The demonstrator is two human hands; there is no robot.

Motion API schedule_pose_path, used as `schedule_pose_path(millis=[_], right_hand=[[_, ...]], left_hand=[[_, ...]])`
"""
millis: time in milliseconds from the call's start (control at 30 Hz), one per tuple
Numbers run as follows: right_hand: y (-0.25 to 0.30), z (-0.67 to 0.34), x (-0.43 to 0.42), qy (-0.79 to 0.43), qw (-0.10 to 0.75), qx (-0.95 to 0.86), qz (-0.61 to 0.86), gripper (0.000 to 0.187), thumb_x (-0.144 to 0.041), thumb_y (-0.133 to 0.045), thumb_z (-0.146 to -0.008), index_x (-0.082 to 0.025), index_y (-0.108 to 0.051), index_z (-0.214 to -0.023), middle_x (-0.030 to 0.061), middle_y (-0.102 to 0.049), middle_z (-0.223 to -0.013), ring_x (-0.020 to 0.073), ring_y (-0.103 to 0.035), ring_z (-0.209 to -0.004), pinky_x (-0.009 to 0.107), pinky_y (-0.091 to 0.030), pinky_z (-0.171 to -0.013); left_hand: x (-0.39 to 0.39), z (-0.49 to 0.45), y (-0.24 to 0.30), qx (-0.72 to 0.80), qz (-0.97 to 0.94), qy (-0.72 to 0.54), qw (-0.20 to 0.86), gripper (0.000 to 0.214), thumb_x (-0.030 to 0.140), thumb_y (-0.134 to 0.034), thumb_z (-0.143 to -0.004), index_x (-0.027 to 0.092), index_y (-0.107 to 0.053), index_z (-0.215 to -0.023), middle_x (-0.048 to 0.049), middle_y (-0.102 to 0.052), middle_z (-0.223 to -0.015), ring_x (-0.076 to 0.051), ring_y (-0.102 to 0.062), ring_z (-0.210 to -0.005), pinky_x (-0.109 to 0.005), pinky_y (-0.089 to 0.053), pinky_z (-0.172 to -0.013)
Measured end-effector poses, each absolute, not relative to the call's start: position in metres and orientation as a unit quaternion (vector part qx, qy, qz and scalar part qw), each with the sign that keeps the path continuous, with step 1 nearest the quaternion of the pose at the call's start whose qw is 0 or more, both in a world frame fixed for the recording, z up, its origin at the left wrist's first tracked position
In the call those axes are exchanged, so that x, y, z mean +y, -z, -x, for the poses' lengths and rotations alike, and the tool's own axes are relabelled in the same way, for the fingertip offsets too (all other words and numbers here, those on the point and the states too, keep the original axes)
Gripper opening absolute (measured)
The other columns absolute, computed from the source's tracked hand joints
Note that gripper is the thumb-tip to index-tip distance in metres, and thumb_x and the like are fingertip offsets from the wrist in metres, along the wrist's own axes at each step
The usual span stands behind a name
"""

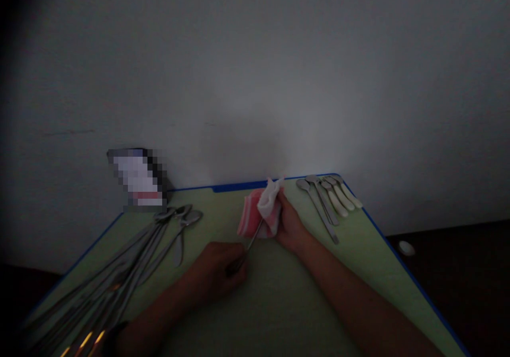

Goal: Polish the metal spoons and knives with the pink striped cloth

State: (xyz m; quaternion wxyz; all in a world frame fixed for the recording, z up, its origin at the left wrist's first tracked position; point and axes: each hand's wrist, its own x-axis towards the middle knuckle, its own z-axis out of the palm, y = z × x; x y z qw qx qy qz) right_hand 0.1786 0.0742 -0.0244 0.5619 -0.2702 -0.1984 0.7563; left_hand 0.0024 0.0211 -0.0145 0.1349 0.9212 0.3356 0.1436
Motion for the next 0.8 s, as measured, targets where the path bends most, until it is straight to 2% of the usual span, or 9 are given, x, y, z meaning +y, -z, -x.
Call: schedule_pose_path(millis=[133, 367, 533, 633, 700, 800], right_hand=[[0.024, -0.181, 0.076, -0.752, 0.556, -0.244, 0.258, 0.03, -0.051, -0.049, -0.076, -0.023, -0.061, -0.08, 0.0011, -0.066, -0.073, 0.0181, -0.061, -0.078, 0.031, -0.048, -0.068], [0.034, -0.181, 0.073, -0.713, 0.573, -0.272, 0.299, 0.025, -0.043, -0.061, -0.072, -0.02, -0.062, -0.081, -0.0011, -0.066, -0.07, 0.013, -0.058, -0.061, 0.024, -0.046, -0.059], [0.032, -0.179, 0.065, -0.698, 0.54, -0.321, 0.343, 0.022, -0.038, -0.065, -0.07, -0.019, -0.063, -0.08, 0.0018, -0.067, -0.07, 0.0134, -0.059, -0.059, 0.024, -0.045, -0.054], [0.03, -0.177, 0.064, -0.699, 0.526, -0.333, 0.352, 0.026, -0.039, -0.065, -0.07, -0.017, -0.064, -0.083, 0.0045, -0.068, -0.072, 0.0156, -0.061, -0.063, 0.024, -0.046, -0.054], [0.03, -0.175, 0.067, -0.697, 0.549, -0.283, 0.365, 0.031, -0.044, -0.062, -0.072, -0.016, -0.064, -0.085, 0.0065, -0.068, -0.076, 0.0177, -0.063, -0.069, 0.026, -0.048, -0.058], [0.035, -0.174, 0.075, -0.668, 0.626, -0.166, 0.367, 0.035, -0.05, -0.054, -0.076, -0.018, -0.062, -0.089, 0.0054, -0.069, -0.083, 0.0186, -0.063, -0.077, 0.03, -0.05, -0.066]], left_hand=[[0.021, -0.004, 0.014, 0.329, -0.931, -0.112, 0.113, 0.015, 0.015, -0.048, -0.074, 0.018, -0.042, -0.061, 0.004, -0.044, -0.057, -0.009, -0.042, -0.05, -0.021, -0.028, -0.051], [0.019, -0.003, 0.015, 0.34, -0.924, -0.127, 0.119, 0.024, 0.027, -0.044, -0.086, 0.018, -0.046, -0.064, 0.0022, -0.049, -0.059, -0.011, -0.047, -0.053, -0.022, -0.031, -0.053], [0.019, -0.005, 0.01, 0.348, -0.912, -0.141, 0.163, 0.019, 0.023, -0.038, -0.089, 0.018, -0.05, -0.075, 0.0006, -0.055, -0.065, -0.012, -0.052, -0.057, -0.022, -0.035, -0.056], [0.02, -0.006, 0.01, 0.367, -0.901, -0.145, 0.18, 0.019, 0.022, -0.037, -0.089, 0.017, -0.05, -0.076, 0.0006, -0.055, -0.064, -0.012, -0.051, -0.056, -0.021, -0.035, -0.056], [0.021, -0.006, 0.011, 0.369, -0.898, -0.147, 0.188, 0.02, 0.021, -0.037, -0.088, 0.017, -0.05, -0.073, 0.0007, -0.054, -0.065, -0.011, -0.051, -0.056, -0.021, -0.034, -0.055], [0.022, -0.006, 0.013, 0.362, -0.901, -0.149, 0.186, 0.022, 0.02, -0.038, -0.087, 0.017, -0.049, -0.068, 0.0025, -0.05, -0.06, -0.01, -0.047, -0.053, -0.021, -0.031, -0.053]])
